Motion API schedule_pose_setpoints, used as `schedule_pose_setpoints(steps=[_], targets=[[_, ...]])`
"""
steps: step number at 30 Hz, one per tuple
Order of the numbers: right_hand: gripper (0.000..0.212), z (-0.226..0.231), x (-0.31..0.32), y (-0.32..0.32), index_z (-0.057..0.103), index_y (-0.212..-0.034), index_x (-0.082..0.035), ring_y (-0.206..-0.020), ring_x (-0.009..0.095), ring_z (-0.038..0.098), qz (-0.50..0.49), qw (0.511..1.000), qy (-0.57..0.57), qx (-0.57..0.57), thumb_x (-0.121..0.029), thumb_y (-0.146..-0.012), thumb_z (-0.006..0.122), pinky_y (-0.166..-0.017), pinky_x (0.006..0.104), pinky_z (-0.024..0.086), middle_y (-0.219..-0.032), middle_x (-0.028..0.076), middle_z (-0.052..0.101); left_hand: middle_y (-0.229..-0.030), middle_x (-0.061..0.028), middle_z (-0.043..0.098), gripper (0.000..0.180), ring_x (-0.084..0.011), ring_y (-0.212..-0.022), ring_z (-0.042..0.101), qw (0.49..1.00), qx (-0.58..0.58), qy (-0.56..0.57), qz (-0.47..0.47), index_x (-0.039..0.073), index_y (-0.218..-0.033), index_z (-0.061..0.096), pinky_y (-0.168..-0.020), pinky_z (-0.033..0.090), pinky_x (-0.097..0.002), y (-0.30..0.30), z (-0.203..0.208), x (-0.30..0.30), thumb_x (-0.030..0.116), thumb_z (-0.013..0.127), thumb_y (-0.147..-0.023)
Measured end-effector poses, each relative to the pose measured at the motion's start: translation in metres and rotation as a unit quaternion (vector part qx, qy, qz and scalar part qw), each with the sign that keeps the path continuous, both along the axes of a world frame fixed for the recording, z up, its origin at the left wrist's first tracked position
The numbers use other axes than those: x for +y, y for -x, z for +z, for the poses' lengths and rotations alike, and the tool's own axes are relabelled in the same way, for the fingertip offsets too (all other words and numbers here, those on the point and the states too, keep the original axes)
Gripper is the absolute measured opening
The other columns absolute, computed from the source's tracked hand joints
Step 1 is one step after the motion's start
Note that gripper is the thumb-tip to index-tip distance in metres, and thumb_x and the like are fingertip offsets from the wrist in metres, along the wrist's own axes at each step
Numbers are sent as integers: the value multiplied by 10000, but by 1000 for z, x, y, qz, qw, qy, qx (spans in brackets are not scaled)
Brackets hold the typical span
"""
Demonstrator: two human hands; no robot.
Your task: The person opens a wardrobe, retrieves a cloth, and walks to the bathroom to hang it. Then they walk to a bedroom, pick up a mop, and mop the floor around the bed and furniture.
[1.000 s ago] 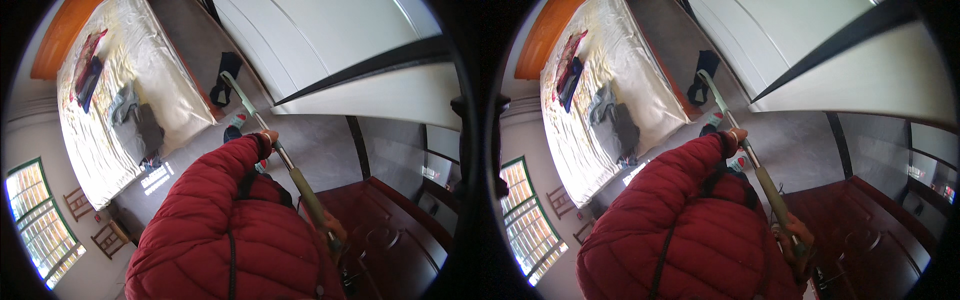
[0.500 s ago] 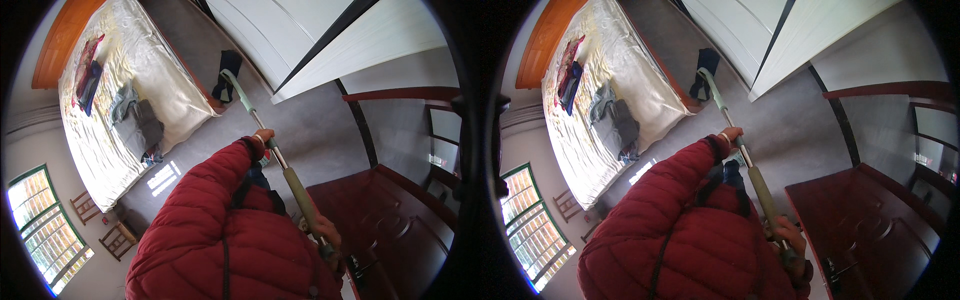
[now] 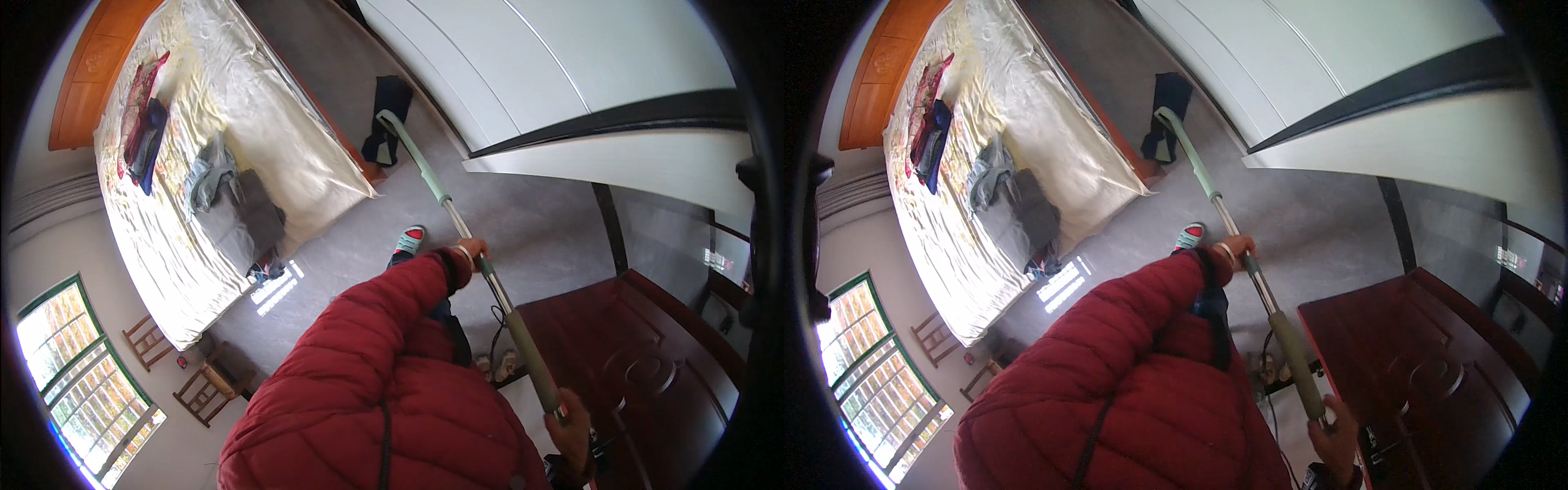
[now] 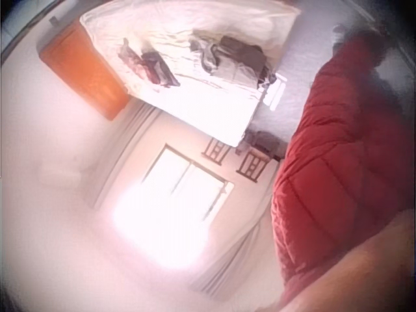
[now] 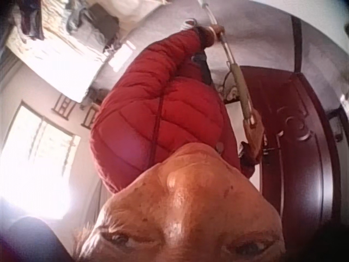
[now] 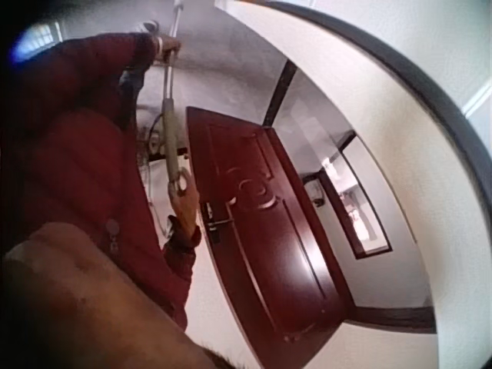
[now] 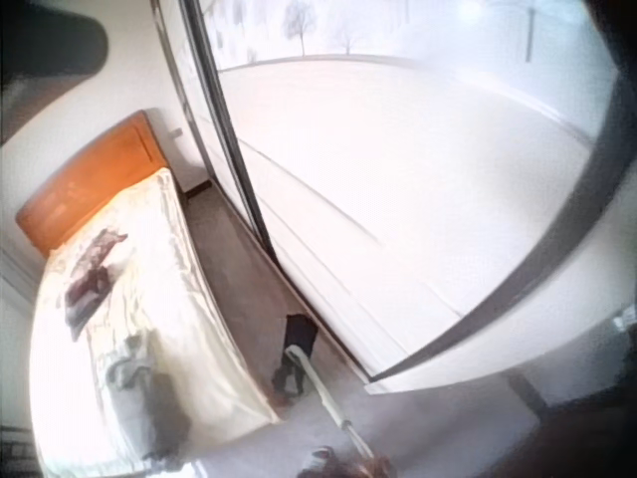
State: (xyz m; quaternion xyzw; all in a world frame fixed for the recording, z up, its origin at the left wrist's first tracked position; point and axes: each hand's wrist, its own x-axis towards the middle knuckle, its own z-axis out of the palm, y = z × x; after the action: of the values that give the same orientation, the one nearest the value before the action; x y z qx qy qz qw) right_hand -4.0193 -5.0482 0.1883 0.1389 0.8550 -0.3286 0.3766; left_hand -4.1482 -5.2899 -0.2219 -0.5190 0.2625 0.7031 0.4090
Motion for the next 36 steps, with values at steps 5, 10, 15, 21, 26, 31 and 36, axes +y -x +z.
schedule_pose_setpoints(steps=[5,10,15,21,26,31,36], targets=[[449,-47,-45,0,550,-1126,-8,-604,225,638,50,995,-10,-86,-142,-715,669,-531,322,470,-729,155,647,-636,-140,560,18,-305,-559,593,993,-11,115,-36,12,-663,546,-496,503,-413,-11,-23,-32,12,563,-668],[370,-138,-103,23,559,-1098,-20,-663,250,652,60,991,113,27,-165,-763,622,-565,346,473,-774,169,648,-626,-115,623,152,-253,-559,617,918,186,247,-248,49,-646,632,-535,508,-385,48,-78,-156,187,586,-691],[360,-236,-210,128,551,-1081,0,-668,314,633,74,962,252,76,-202,-788,600,-576,385,467,-735,200,616,-641,-147,582,131,-290,-520,577,945,128,277,120,-6,-780,569,-458,497,-407,143,-73,-279,112,581,-725],[279,-284,-321,217,548,-1002,-42,-713,423,595,144,968,186,84,-236,-801,552,-626,471,467,-747,215,617,-902,-121,660,186,-288,-883,641,790,138,550,-235,69,-911,655,-619,462,-449,191,-82,-333,183,568,-791],[280,-263,-270,166,505,-1030,-91,-698,440,587,170,977,103,72,-276,-821,520,-636,521,453,-731,203,618,-1013,-32,685,221,-240,-938,644,368,237,443,-782,154,-969,713,-649,450,-464,149,-103,-291,251,576,-825],[347,-221,-181,117,493,-1110,-112,-683,433,589,189,980,9,67,-259,-803,559,-613,526,447,-707,192,608,-758,-80,628,176,-258,-622,622,792,266,281,-471,74,-922,590,-459,521,-433,99,-135,-203,176,596,-779],[454,-172,-100,77,475,-1194,-84,-664,416,599,255,955,-111,98,-195,-764,572,-594,526,454,-696,195,607,-691,-152,515,327,-255,-482,530,936,175,228,-201,-3,-978,371,-356,472,-438,73,-59,-79,124,547,-733]])
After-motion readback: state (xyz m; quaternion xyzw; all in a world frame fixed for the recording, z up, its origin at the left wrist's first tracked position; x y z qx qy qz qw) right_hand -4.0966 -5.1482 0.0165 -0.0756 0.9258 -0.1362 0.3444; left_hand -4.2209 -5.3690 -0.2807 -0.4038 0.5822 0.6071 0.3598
